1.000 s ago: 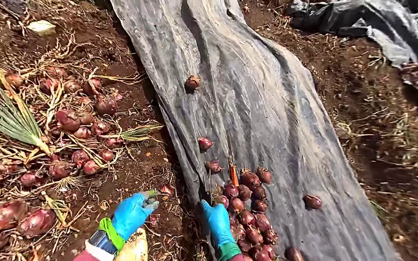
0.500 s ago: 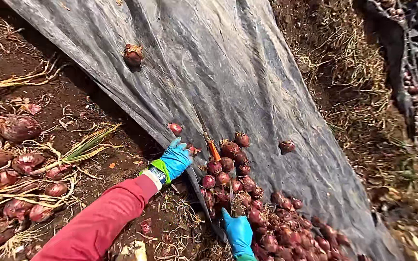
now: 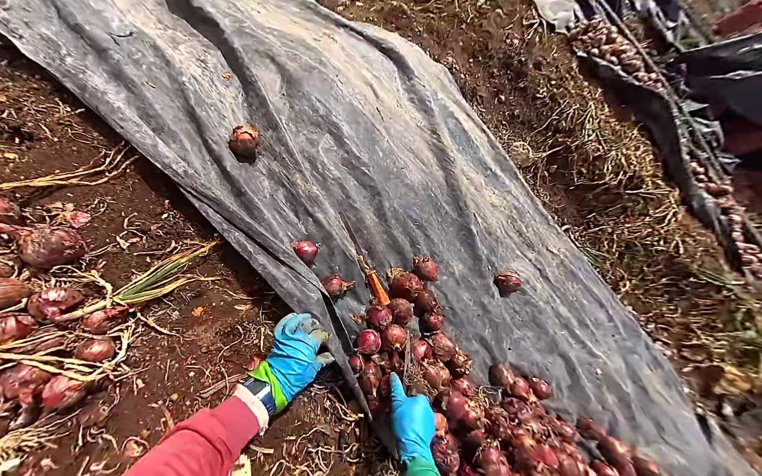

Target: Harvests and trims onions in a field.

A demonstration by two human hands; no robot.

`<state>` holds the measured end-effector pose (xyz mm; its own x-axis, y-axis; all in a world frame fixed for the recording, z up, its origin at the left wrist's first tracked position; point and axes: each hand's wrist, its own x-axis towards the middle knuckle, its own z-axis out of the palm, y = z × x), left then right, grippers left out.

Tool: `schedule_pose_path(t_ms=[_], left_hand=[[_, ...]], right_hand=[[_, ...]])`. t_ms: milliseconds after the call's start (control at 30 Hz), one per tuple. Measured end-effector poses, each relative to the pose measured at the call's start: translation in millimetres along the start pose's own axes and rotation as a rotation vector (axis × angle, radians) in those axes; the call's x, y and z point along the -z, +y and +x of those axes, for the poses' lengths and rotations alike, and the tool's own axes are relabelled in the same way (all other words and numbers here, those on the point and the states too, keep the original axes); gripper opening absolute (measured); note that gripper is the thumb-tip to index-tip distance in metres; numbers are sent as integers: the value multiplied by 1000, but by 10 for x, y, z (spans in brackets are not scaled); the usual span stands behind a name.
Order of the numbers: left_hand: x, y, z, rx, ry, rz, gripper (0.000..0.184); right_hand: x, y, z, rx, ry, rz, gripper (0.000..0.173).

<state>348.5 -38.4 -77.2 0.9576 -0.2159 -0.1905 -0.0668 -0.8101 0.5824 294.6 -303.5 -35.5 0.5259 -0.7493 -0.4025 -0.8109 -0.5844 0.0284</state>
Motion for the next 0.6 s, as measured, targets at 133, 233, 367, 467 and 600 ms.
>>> schedule_pose_path(t_ms=[133, 233, 367, 467, 600], left_hand=[[203, -605, -15, 545, 20, -76, 36], [196, -562, 347, 540, -19, -145, 36], [58, -318, 580, 321, -226, -296, 25], [8, -53, 580, 319, -478, -69, 34], [-109, -134, 475, 272, -560, 54, 42]], right_hand=[[-135, 205, 147, 33, 4, 215, 73], [-175, 263, 216, 61, -12, 288, 69], [-62, 310, 218, 104, -125, 343, 64], [36, 307, 41, 62, -77, 416, 62], [58, 300, -456, 25, -17, 779, 53]])
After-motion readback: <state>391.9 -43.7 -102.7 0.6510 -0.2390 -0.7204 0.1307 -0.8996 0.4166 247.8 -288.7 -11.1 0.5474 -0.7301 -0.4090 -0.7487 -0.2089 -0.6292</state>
